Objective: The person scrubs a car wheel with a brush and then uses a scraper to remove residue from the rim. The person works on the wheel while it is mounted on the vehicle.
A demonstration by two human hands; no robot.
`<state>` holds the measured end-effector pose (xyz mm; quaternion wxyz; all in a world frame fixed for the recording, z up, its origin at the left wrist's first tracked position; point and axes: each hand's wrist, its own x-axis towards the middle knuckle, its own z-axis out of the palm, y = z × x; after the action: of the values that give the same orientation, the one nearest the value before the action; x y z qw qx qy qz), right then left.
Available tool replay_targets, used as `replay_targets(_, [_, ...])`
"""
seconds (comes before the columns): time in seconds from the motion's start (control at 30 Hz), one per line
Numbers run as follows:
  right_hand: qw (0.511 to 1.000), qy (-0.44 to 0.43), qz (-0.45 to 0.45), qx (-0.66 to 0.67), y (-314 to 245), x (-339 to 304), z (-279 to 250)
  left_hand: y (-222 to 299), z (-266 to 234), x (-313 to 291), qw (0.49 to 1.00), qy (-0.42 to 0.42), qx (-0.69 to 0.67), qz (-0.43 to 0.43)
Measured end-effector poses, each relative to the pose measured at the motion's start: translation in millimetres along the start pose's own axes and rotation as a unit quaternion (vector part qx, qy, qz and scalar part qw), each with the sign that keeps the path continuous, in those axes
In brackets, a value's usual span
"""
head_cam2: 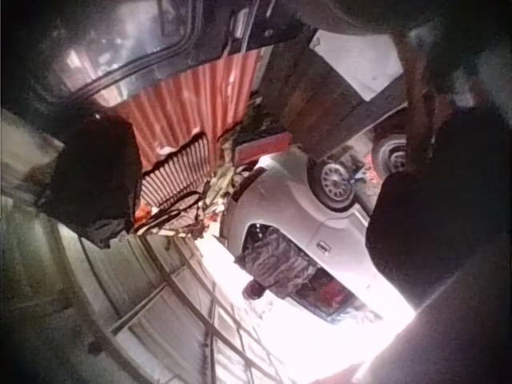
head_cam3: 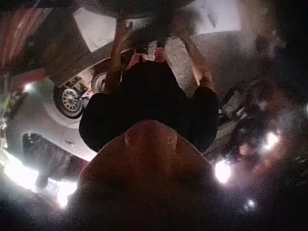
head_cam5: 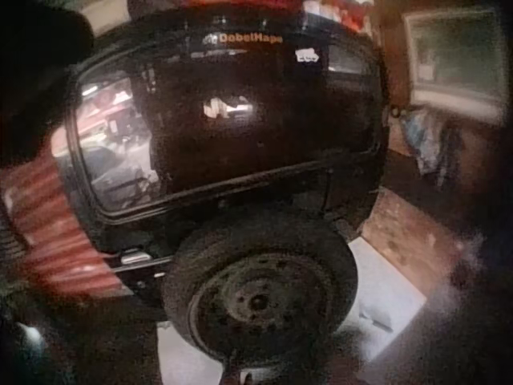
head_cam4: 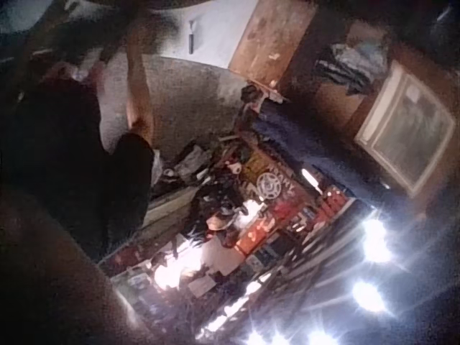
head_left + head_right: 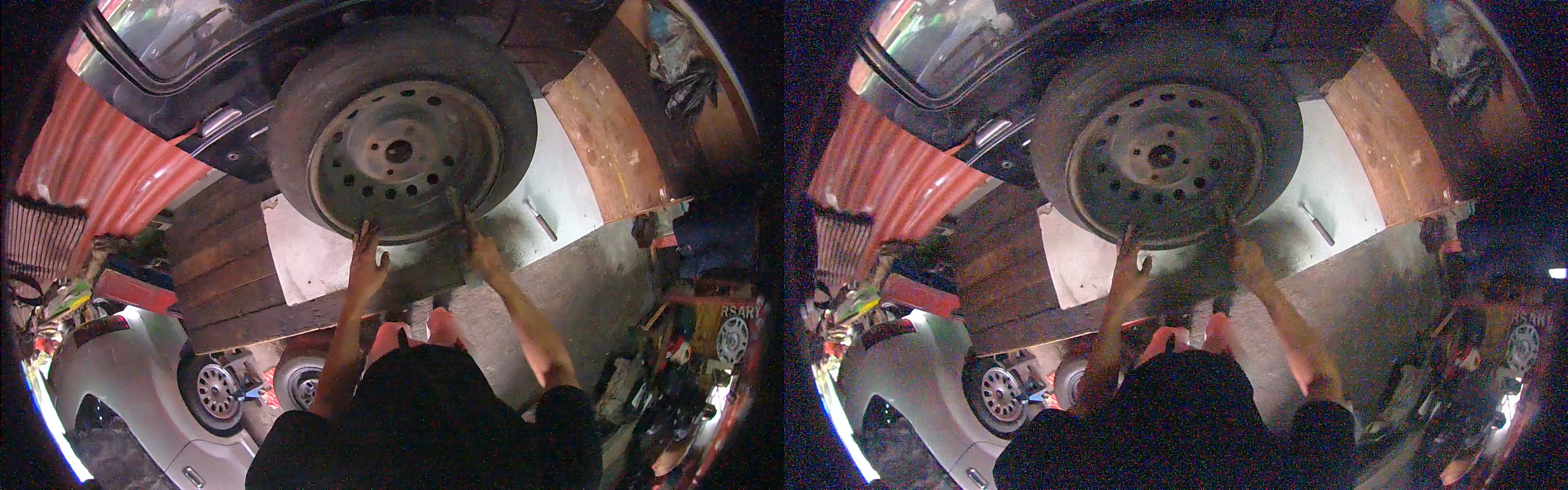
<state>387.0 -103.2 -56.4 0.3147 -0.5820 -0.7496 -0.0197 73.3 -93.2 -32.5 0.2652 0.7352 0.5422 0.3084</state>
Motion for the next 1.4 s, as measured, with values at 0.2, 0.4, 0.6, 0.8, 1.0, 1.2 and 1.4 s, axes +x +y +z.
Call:
replay_targets(0.2, [0.924, -0.138, 0.258, 0.245, -44, 50, -55, 4, 16, -13, 1.000, 0.027, -0.001, -0.016])
replay_targets(0.4, [0.970, -0.112, 0.148, 0.159, -36, 15, -12, 23, 36, -30, 0.998, 0.032, -0.029, -0.053])
replay_targets(0.6, [0.943, -0.177, 0.173, 0.223, -9, -12, 15, 48, 52, -45, 0.991, 0.060, -0.083, -0.092])
replay_targets(0.8, [0.974, -0.070, 0.128, 0.170, -10, 63, -1, 58, 57, -55, 0.984, 0.101, -0.092, -0.114])
replay_targets(1.0, [0.981, -0.135, 0.071, 0.121, -19, 37, 34, 69, 50, -58, 0.981, 0.125, -0.082, -0.122])
replay_targets(1.2, [0.984, -0.094, 0.091, 0.123, -24, 44, 26, 56, 37, -57, 0.981, 0.120, -0.114, -0.100])
replay_targets(1.4, [0.931, -0.138, 0.254, 0.222, -13, 46, 49, 40, 8, -26, 0.990, 0.090, -0.092, -0.065])
